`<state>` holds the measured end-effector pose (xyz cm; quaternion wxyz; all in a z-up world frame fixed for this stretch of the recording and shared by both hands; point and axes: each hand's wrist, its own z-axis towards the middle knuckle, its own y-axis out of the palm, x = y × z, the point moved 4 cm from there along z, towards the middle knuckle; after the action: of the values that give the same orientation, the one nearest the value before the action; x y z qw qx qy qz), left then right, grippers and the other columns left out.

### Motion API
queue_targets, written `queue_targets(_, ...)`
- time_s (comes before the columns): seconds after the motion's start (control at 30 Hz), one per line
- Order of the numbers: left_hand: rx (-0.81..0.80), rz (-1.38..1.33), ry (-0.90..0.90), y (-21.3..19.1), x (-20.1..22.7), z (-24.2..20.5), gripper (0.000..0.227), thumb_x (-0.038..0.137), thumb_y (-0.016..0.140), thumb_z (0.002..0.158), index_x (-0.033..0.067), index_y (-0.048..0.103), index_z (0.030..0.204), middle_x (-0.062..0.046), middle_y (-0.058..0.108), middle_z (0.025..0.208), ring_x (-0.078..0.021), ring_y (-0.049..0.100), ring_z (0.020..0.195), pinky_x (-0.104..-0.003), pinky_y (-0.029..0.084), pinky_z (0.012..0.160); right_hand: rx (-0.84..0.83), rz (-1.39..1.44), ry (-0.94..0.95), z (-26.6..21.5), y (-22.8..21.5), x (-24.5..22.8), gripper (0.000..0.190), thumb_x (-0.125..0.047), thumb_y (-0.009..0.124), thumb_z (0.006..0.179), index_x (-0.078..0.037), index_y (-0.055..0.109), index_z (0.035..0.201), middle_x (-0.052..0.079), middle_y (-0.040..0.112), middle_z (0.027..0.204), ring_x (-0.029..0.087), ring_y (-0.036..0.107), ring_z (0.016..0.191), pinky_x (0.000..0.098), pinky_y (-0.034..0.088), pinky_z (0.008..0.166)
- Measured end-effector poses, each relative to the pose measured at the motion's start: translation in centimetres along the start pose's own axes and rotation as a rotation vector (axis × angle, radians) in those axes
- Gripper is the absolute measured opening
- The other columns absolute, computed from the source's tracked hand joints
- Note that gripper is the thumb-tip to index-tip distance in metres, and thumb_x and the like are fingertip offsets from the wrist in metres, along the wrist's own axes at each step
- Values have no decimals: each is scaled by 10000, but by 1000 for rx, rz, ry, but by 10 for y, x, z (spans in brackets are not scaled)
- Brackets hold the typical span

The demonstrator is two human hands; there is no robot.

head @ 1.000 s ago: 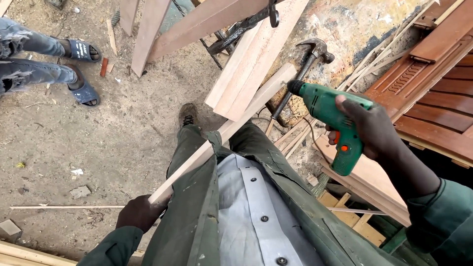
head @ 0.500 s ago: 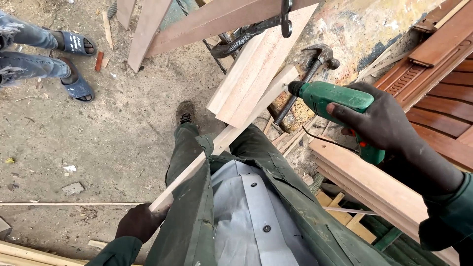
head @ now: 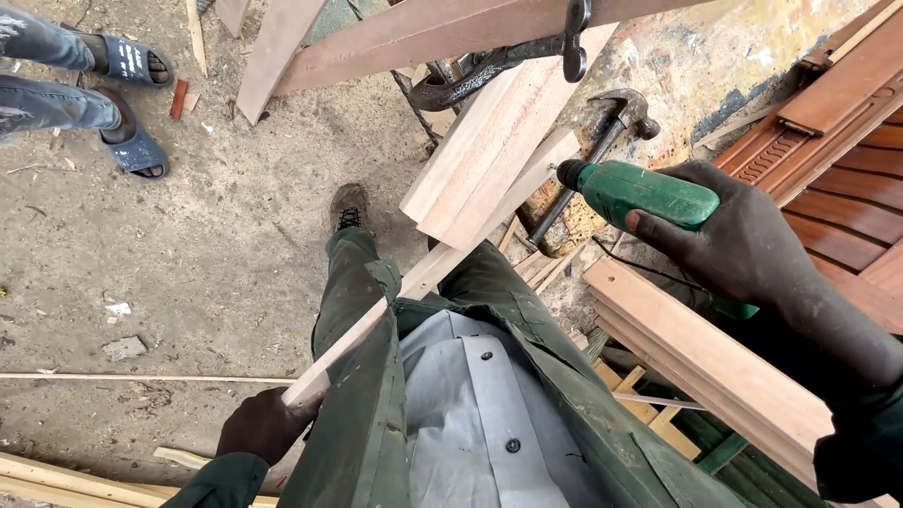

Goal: The person is performing various woodworking tasks including hammering nails, using a power drill, and measuring wood planks with a tape measure.

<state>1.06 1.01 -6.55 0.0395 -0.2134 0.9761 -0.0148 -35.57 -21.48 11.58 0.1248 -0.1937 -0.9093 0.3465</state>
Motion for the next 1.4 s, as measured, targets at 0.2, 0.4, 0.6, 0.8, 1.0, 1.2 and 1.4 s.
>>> queue_targets(0.2, 50, -12, -4, 0, -6, 8, 641, 660, 467, 627, 69, 634, 811, -149, 649, 805, -309, 601, 805, -376, 448, 708, 12, -120, -20, -2, 2, -2, 590, -503, 509, 684, -163, 475, 1166, 189, 601, 642, 314, 578, 550, 386, 382, 466)
queue_targets(0.4, 38, -42, 5, -9, -1, -5, 572, 653, 440, 639, 132, 643, 759, -98, 656, 752, -273, 607, 754, -341, 441, 692, 7, -200, 17, -5, 5, 0, 639, -554, 464, 680, -201, 427, 1211, 198, 624, 652, 326, 598, 597, 390, 415, 509)
queue_targets(0.6, 49, -109, 4, -23, 11, -21, 603, 648, 452, 634, 106, 654, 804, -119, 654, 812, -269, 601, 796, -329, 439, 695, 83, -15, -57, -9, 12, 4, 582, -515, 491, 683, -192, 446, 1165, 185, 584, 617, 320, 570, 530, 383, 391, 467)
queue_targets(0.8, 126, -182, 17, -20, 13, -24, 528, 580, 474, 661, 71, 614, 669, -134, 638, 701, -277, 590, 696, -332, 430, 649, 40, 1152, -169, 16, 43, 52, 337, -173, 569, 705, 27, 486, 963, 212, 538, 682, 291, 533, 432, 357, 443, 359)
queue_targets(1.0, 205, -167, -14, 0, 10, -21, 554, 620, 421, 684, 117, 606, 826, -137, 640, 824, -298, 585, 842, -352, 445, 706, 13, 1650, -296, 67, 65, 132, 647, -396, 577, 737, -49, 395, 1251, 132, 551, 917, 231, 568, 662, 322, 497, 509)
queue_targets(1.2, 539, 32, 129, 57, -26, 54, 214, 245, 525, 698, 99, 478, 846, -156, 574, 797, -349, 557, 758, -456, 434, 646, -40, 1920, -297, 168, 35, 166, 557, -368, 603, 664, -122, 456, 1140, 147, 531, 878, 244, 522, 572, 343, 467, 533)
queue_targets(1.4, 696, 176, 81, 76, -1, 22, 422, 224, 546, 645, 196, 422, 1047, -70, 538, 912, -273, 522, 893, -417, 430, 790, 251, 1214, 101, 219, 17, 197, 651, -554, 535, 719, 0, 443, 1047, 102, 493, 820, 302, 613, 695, 479, 564, 509)
